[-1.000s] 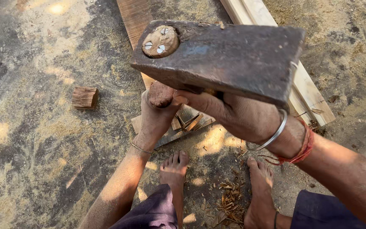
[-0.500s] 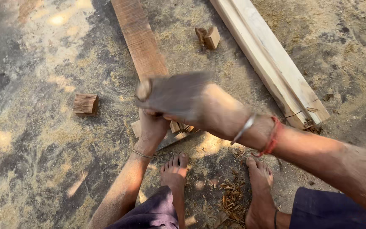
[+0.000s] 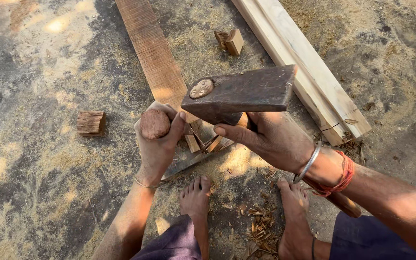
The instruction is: The person uses a chisel and mallet to carve a small wooden block placed on a larger plank. They repeatedly strike the chisel to remove wood shavings and shape the block.
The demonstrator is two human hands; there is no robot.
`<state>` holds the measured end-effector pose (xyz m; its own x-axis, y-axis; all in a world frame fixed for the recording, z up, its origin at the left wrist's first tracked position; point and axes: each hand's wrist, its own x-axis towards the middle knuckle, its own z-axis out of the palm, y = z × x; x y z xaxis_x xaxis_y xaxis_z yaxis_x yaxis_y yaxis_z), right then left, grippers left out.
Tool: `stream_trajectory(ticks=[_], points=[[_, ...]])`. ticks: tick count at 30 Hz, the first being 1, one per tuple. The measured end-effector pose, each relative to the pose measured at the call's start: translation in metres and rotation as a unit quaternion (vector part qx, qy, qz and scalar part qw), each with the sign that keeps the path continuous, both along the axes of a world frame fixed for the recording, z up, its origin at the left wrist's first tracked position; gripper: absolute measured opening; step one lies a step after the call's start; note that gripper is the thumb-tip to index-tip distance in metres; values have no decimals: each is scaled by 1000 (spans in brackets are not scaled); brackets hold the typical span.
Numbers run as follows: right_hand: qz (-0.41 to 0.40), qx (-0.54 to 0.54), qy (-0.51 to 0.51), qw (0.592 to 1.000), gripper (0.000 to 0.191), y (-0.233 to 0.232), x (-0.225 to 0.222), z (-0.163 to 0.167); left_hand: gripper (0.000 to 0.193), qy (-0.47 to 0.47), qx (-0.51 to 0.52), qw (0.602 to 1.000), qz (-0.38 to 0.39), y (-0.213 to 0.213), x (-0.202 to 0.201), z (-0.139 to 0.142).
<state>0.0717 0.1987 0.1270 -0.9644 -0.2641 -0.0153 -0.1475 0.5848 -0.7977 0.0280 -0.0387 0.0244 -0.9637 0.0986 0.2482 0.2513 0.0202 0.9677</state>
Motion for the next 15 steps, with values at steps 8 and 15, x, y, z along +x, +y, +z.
stream_trajectory(ticks=[8,15], points=[[49,-48,36,997,44,3,-1,-5,13,-17,13,1000,-3,0,-5,-3],[8,29,-57,998,45,-3,2,-4,18,-30,-32,999,-4,4,-10,-6]])
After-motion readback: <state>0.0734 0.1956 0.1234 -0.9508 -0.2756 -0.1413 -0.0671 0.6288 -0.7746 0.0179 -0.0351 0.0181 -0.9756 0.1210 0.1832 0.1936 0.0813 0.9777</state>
